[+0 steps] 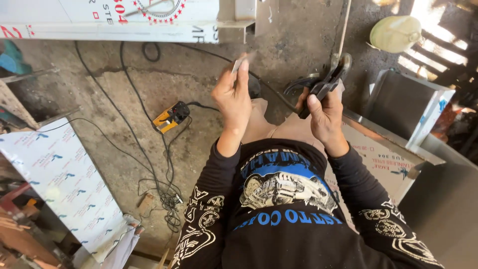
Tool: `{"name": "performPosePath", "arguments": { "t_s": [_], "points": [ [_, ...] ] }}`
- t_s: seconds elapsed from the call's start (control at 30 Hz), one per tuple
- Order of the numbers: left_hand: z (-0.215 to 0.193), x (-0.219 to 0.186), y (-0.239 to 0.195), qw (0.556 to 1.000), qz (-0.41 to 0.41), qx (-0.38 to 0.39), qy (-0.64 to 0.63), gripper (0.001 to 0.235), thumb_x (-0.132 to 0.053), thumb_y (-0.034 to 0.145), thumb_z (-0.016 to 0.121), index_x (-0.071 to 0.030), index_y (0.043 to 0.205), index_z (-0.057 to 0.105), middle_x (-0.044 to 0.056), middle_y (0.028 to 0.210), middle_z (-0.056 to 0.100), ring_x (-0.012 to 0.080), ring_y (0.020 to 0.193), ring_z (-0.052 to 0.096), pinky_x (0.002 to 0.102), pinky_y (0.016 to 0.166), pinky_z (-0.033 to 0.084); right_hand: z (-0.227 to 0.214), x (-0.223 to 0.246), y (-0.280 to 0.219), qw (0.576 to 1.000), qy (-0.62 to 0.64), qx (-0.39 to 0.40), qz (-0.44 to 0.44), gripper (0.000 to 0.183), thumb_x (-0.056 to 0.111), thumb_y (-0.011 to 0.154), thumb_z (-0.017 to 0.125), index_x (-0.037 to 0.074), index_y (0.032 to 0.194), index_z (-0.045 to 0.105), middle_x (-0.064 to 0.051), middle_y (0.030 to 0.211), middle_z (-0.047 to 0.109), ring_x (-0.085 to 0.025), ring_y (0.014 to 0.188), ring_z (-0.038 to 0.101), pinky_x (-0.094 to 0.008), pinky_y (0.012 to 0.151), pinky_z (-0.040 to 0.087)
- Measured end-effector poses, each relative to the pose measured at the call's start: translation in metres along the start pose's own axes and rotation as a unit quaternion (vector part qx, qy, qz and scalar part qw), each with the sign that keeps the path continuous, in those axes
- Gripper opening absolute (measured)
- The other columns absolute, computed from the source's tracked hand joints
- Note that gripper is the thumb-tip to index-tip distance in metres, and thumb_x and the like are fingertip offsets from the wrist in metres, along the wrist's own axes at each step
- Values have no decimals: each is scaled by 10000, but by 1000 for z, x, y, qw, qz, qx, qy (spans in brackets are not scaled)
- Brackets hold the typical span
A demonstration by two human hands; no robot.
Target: The person works on a stainless steel frame on the workshop floor. They position a small metal piece against the frame, grind a metal piece with an angle grinder, clamp and file the piece, tap it with a hammer and mallet, and weld the piece to the frame with an arc electrode holder, producing sparks.
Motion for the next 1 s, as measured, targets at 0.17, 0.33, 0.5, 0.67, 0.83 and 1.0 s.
{"name": "performPosePath", "arguments": {
  "t_s": [0.17, 0.33, 0.5, 0.67, 0.83, 1.0],
  "points": [
    [27, -32, 14, 993, 65, -99, 28, 225, -139, 1075, 662, 28, 1212, 724, 67, 1028, 788, 54, 906, 708, 228, 801, 560, -32, -35, 10, 998, -4, 10, 56, 269, 288, 1110, 600, 54, 1220, 523, -32, 943, 613, -111, 828, 572, -255, 731, 474],
    [47, -38, 12, 986, 97, -100, 88, 210, -116, 1071, 646, 36, 1201, 709, 99, 1113, 776, 74, 892, 721, 245, 774, 592, -44, -32, 23, 996, -51, 36, 62, 222, 249, 1114, 604, 57, 1195, 529, 5, 905, 592, -85, 817, 541, -245, 736, 467],
    [51, -36, 18, 972, 143, -141, 123, 185, -102, 1083, 661, 43, 1187, 712, 107, 1043, 781, 121, 860, 729, 275, 772, 579, -51, -33, 32, 993, -83, 52, 67, 214, 245, 1103, 614, 58, 1171, 536, 28, 871, 585, -71, 791, 527, -238, 709, 461],
    [55, -44, 16, 953, 175, -170, 180, 162, -97, 1063, 645, 58, 1064, 696, 127, 979, 768, 158, 822, 767, 270, 733, 596, -51, -37, 34, 990, -103, 73, 60, 241, 247, 1103, 607, 46, 1209, 527, 20, 835, 573, -74, 765, 534, -243, 697, 470],
    [58, -49, 15, 940, 181, -174, 231, 145, -98, 1052, 663, 37, 1017, 702, 120, 947, 780, 160, 815, 780, 269, 710, 605, -46, -36, 37, 988, -88, 85, 98, 264, 218, 1092, 587, 45, 1275, 511, 24, 790, 572, -75, 709, 534, -243, 651, 465],
    [60, -52, 16, 940, 184, -183, 223, 163, -98, 1052, 668, 54, 1012, 711, 121, 943, 776, 163, 807, 772, 288, 732, 617, -40, -45, 76, 989, -63, 4, 136, 402, 153, 1035, 667, 45, 1367, 468, 33, 839, 574, -71, 703, 533, -233, 632, 460]
  ]
}}
Point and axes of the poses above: each hand's wrist, its own y-axis towards the middle knuckle, its own z-axis out of the palm, x = y × z, the point moved 10 cm from there along y, towards the middle knuckle
